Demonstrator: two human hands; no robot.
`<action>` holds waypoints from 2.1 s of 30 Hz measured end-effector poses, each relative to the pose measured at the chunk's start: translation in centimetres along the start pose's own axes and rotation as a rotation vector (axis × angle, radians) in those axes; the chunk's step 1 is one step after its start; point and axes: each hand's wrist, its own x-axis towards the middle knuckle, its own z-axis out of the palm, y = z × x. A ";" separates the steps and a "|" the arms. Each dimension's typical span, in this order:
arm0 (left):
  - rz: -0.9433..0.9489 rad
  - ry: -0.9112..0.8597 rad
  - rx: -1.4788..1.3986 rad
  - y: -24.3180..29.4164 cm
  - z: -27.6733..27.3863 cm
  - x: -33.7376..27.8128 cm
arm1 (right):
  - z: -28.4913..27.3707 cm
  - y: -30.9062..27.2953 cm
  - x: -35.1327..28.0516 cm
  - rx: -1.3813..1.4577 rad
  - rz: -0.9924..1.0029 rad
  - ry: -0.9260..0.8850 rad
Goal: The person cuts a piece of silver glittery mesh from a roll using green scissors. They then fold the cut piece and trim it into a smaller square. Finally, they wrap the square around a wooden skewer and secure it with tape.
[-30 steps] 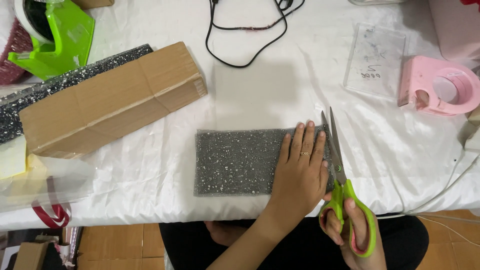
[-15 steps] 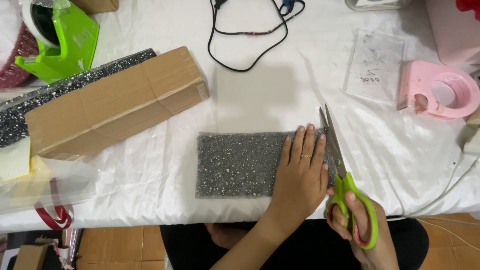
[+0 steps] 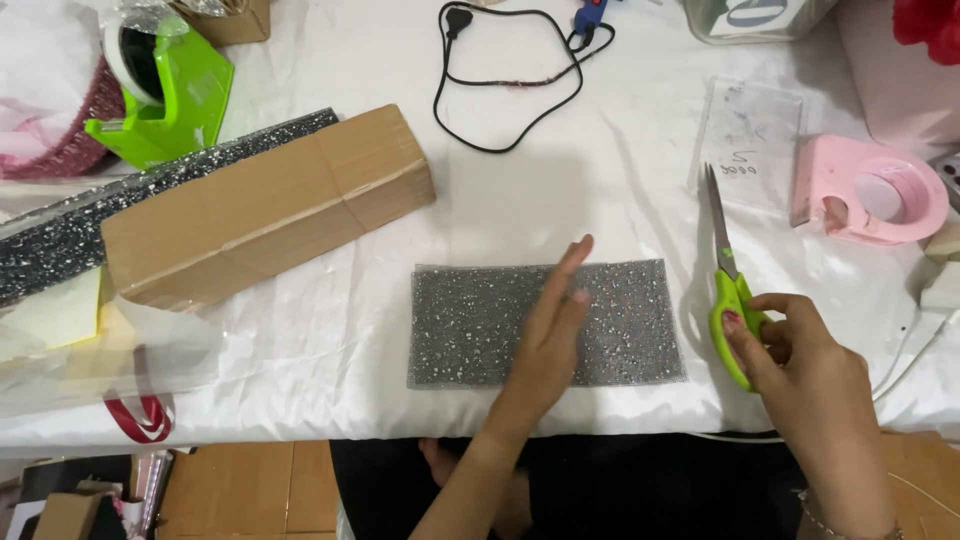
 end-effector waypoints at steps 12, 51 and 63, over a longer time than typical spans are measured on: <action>0.021 0.152 0.388 1.7 -9.2 -5.7 | 2.9 3.9 3.0 -0.227 -0.309 0.147; 0.216 0.475 1.020 -1.6 -11.7 -7.9 | 11.1 -1.3 -3.8 0.658 -0.421 0.313; 0.278 0.515 1.135 -2.2 -9.9 -7.5 | 9.9 -3.0 -2.1 0.792 -0.222 0.167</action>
